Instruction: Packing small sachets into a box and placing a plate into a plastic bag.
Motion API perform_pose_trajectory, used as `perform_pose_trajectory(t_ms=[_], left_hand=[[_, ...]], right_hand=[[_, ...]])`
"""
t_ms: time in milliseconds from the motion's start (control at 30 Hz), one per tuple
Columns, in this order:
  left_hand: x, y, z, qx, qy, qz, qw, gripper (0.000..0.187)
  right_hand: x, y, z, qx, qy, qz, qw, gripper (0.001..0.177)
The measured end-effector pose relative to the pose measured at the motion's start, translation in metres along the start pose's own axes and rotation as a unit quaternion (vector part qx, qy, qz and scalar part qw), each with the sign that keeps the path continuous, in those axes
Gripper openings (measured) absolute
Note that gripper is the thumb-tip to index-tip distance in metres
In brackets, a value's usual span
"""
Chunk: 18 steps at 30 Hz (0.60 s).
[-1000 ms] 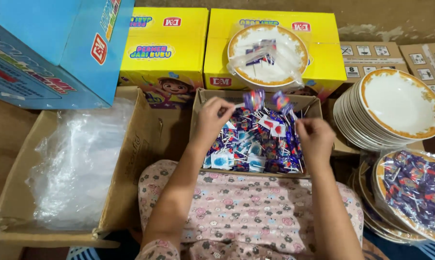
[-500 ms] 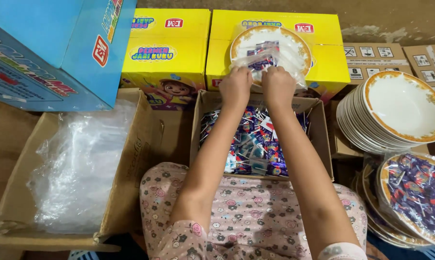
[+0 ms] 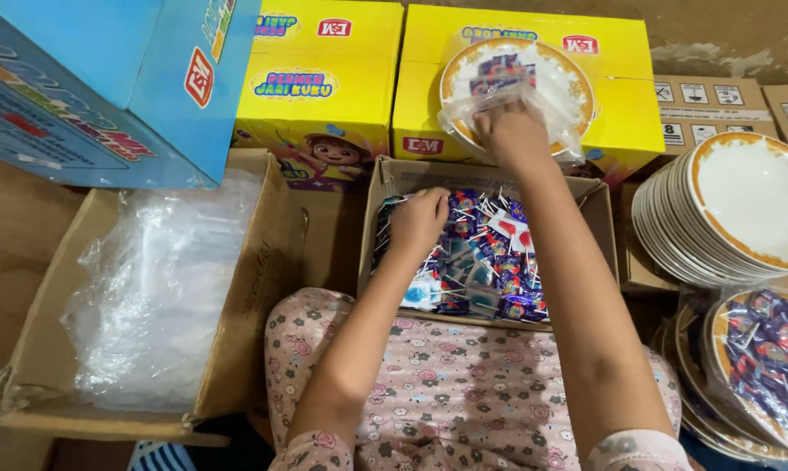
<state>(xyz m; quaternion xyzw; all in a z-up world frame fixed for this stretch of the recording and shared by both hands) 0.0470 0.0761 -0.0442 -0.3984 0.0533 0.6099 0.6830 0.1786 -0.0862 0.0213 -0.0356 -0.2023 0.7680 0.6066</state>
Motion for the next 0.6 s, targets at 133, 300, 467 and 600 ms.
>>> perform_pose_trajectory(t_ms=[133, 300, 467, 600], left_hand=[[0.024, 0.021, -0.029, 0.077, -0.049, -0.013, 0.996, 0.022], [0.004, 0.064, -0.069, 0.299, -0.106, -0.079, 0.945, 0.043], [0.042, 0.101, -0.143, 0.387, -0.101, -0.121, 0.909, 0.044], [0.057, 0.115, -0.169, 0.398, -0.127, -0.143, 0.897, 0.018]], right_hand=[[0.026, 0.048, 0.055, -0.149, -0.042, 0.026, 0.988, 0.027], [0.026, 0.167, 0.07, -0.303, -0.071, 0.082, 0.947, 0.006], [-0.018, 0.246, -0.057, 0.21, -0.039, -0.075, 0.974, 0.044], [-0.008, 0.274, -0.079, 0.282, -0.048, -0.013, 0.958, 0.038]])
Point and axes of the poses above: each hand's wrist, its own y-axis away from the middle knuckle, its own z-axis out of the back of the hand, x = y × z, the point moved 9 cm from there along -y, towards the middle knuckle, and after that the axes turned 13 degrees about -x, right-handed, at the moved point
